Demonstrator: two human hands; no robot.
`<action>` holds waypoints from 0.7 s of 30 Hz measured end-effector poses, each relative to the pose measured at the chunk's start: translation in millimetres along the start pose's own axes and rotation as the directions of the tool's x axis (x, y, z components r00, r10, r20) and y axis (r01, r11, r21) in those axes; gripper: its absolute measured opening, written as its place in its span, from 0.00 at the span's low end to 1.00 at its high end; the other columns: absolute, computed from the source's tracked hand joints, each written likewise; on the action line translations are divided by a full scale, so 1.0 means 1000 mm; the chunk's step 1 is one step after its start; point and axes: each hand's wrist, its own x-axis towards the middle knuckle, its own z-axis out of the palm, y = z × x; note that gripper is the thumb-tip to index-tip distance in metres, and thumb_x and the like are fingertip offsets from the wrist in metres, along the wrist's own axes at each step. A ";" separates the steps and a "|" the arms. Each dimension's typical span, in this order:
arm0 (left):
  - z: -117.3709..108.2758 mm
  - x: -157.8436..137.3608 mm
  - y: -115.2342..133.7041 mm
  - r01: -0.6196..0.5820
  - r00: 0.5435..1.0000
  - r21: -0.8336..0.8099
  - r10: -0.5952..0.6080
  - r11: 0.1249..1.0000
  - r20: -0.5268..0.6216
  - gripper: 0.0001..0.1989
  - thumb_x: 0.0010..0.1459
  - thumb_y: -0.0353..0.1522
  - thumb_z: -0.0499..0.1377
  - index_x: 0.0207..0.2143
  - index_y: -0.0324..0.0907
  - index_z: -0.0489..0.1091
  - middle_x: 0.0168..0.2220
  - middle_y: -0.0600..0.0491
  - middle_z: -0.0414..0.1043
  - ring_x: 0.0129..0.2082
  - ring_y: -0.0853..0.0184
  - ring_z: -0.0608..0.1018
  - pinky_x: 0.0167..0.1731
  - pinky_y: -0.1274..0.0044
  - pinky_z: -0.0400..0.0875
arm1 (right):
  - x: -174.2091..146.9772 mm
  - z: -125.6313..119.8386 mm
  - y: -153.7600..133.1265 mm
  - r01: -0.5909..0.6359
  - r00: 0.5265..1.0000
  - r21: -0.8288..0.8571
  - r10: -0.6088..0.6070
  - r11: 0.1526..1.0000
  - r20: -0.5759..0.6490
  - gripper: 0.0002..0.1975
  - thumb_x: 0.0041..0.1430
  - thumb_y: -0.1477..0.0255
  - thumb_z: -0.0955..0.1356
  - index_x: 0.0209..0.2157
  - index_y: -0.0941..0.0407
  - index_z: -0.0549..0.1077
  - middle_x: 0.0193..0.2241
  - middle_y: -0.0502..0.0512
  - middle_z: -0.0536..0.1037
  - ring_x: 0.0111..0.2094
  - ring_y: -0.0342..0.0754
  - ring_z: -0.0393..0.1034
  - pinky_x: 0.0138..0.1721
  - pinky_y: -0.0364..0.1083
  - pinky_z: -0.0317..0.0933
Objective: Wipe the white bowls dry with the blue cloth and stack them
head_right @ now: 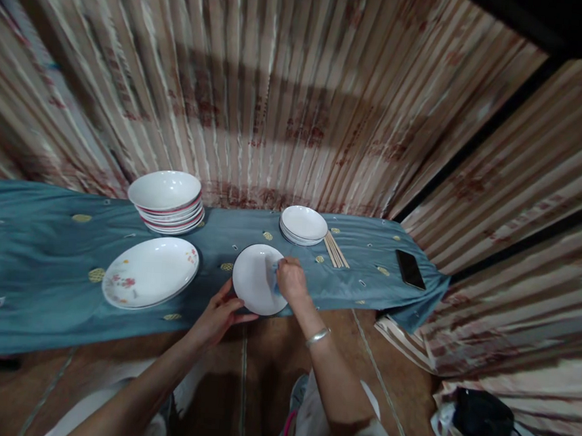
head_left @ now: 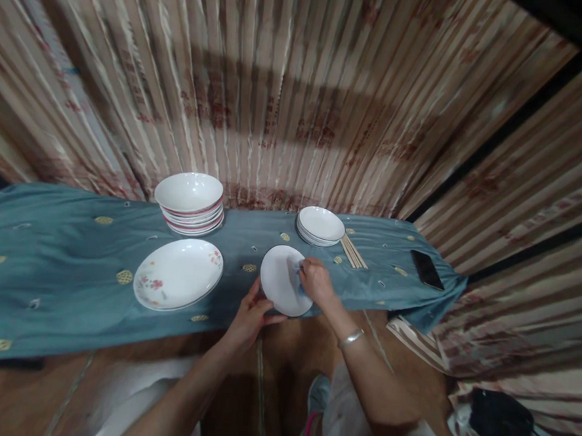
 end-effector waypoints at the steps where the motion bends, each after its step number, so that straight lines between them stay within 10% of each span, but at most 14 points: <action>1: 0.003 -0.002 -0.001 0.007 1.000 0.008 -0.007 1.000 0.002 0.39 0.43 0.24 0.64 0.60 0.46 0.60 0.42 0.50 0.73 0.38 0.62 0.76 0.39 0.60 0.78 | 0.002 -0.001 -0.001 -0.010 1.000 0.026 0.011 1.000 -0.027 0.08 0.59 0.77 0.64 0.39 0.60 0.73 0.42 0.66 0.76 0.47 0.54 0.69 0.46 0.47 0.61; 10: 0.020 -0.016 0.004 0.013 0.998 0.000 -0.013 1.000 0.056 0.33 0.42 0.24 0.63 0.54 0.45 0.66 0.38 0.50 0.75 0.36 0.63 0.77 0.36 0.62 0.78 | -0.006 -0.002 -0.033 0.145 0.968 0.439 -0.036 0.887 -0.247 0.17 0.57 0.73 0.65 0.48 0.59 0.71 0.53 0.62 0.70 0.55 0.52 0.63 0.58 0.50 0.55; 21: 0.004 -0.011 0.022 -0.112 0.992 -0.004 0.111 0.994 -0.051 0.38 0.37 0.26 0.66 0.55 0.42 0.66 0.34 0.53 0.75 0.30 0.65 0.77 0.30 0.70 0.77 | -0.023 0.010 -0.062 0.266 0.959 0.848 -0.218 0.457 -0.184 0.11 0.53 0.73 0.66 0.37 0.53 0.77 0.46 0.55 0.77 0.49 0.49 0.70 0.53 0.49 0.61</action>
